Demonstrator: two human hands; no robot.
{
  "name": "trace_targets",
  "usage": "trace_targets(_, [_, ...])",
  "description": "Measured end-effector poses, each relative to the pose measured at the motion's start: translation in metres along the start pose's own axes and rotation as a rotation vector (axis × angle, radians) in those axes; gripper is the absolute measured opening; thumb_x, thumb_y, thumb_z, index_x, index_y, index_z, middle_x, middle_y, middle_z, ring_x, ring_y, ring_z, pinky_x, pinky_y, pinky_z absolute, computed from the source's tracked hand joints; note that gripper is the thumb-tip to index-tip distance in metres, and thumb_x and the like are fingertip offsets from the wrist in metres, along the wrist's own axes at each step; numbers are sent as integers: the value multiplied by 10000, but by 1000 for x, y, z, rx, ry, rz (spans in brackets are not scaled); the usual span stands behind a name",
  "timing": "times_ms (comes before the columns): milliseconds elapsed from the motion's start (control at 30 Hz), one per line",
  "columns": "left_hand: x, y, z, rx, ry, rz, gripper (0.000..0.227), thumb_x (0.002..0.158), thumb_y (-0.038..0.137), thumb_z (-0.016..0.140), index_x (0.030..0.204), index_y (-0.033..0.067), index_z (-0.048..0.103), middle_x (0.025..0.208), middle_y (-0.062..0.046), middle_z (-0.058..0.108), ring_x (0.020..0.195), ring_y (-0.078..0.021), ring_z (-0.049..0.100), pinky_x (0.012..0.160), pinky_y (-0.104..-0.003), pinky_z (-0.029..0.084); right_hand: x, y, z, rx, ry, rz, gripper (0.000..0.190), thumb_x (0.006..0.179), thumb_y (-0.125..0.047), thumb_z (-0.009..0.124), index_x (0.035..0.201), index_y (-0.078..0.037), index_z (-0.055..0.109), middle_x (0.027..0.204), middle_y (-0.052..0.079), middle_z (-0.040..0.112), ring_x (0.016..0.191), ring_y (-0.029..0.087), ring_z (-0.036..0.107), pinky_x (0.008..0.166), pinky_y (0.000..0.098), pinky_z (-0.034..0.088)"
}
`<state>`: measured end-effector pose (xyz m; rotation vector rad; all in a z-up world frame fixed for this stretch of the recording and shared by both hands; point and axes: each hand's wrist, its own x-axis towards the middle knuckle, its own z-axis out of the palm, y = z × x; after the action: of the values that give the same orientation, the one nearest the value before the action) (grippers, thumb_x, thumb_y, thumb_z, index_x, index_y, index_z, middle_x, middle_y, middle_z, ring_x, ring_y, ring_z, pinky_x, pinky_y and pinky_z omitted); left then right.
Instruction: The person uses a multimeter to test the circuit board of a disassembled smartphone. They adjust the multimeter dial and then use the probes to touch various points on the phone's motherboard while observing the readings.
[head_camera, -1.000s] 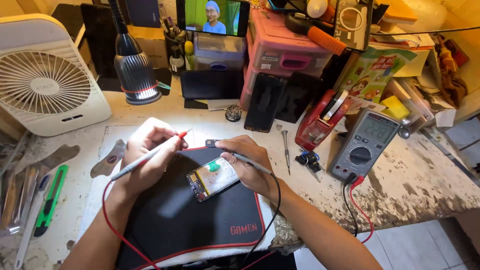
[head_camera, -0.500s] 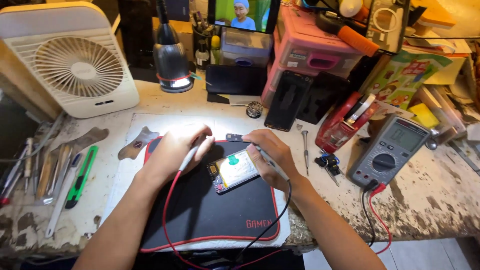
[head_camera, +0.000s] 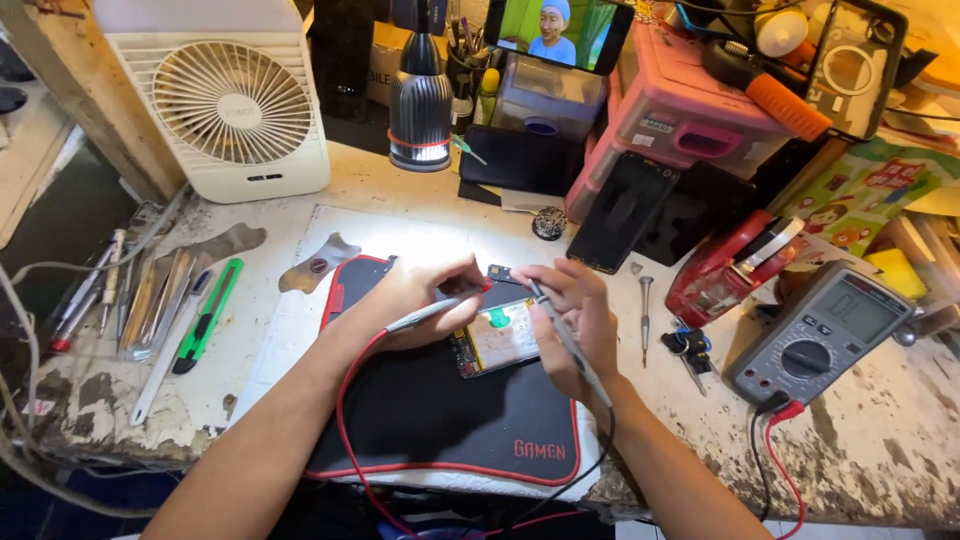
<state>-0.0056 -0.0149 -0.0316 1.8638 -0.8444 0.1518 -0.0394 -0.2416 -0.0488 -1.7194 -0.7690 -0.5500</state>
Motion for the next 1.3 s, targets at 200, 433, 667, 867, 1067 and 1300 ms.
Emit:
trace_targets(200, [-2, 2, -1, -99, -29, -50, 148, 876, 122, 665, 1009, 61, 690, 753, -113, 723, 677, -217, 704, 684, -359, 597, -4, -7, -3, -206, -73, 62, 616, 978, -66, 583, 1519, -99, 291, 1322, 188, 695, 1242, 463, 612, 1083, 606, 438])
trace_targets(433, [-1, -2, -1, -109, -6, -48, 106, 894, 123, 691, 975, 58, 709, 702, -102, 733, 617, -190, 718, 632, -314, 595, -14, 2, -3, -199, -201, 213, 609, 974, -107, 596, 1540, -89, 371, 1341, 122, 697, 1305, 418, 576, 1102, 567, 425])
trace_targets(667, [1, 5, 3, -112, -38, -37, 99, 887, 112, 698, 956, 42, 701, 677, -134, 726, 591, -242, 720, 604, -352, 592, -9, -3, -2, -205, -143, 185, 610, 971, -87, 601, 1539, -113, 379, 1335, 103, 702, 1288, 385, 591, 1080, 530, 459])
trace_targets(867, [1, 12, 4, -46, -6, -24, 92, 892, 118, 698, 943, 42, 703, 661, -129, 736, 578, -285, 726, 614, -370, 586, -12, 2, -4, -201, -212, 243, 623, 959, -89, 610, 1547, -88, 404, 1337, 116, 698, 1288, 418, 580, 1081, 546, 457])
trace_targets(1067, [1, 16, 3, -42, 16, -21, 71, 900, 123, 690, 931, 62, 709, 658, -106, 736, 583, -277, 724, 627, -357, 583, -7, -6, -5, -183, -241, 285, 620, 978, -91, 592, 1556, -71, 368, 1359, 161, 676, 1299, 472, 555, 1081, 586, 441])
trace_targets(1300, [3, 14, 4, -139, 3, -41, 92, 888, 74, 673, 962, 29, 703, 671, -112, 745, 600, -237, 736, 647, -356, 593, -16, 6, -2, -168, -214, 242, 689, 970, -82, 598, 1590, -114, 298, 1387, 166, 653, 1298, 458, 572, 1127, 607, 382])
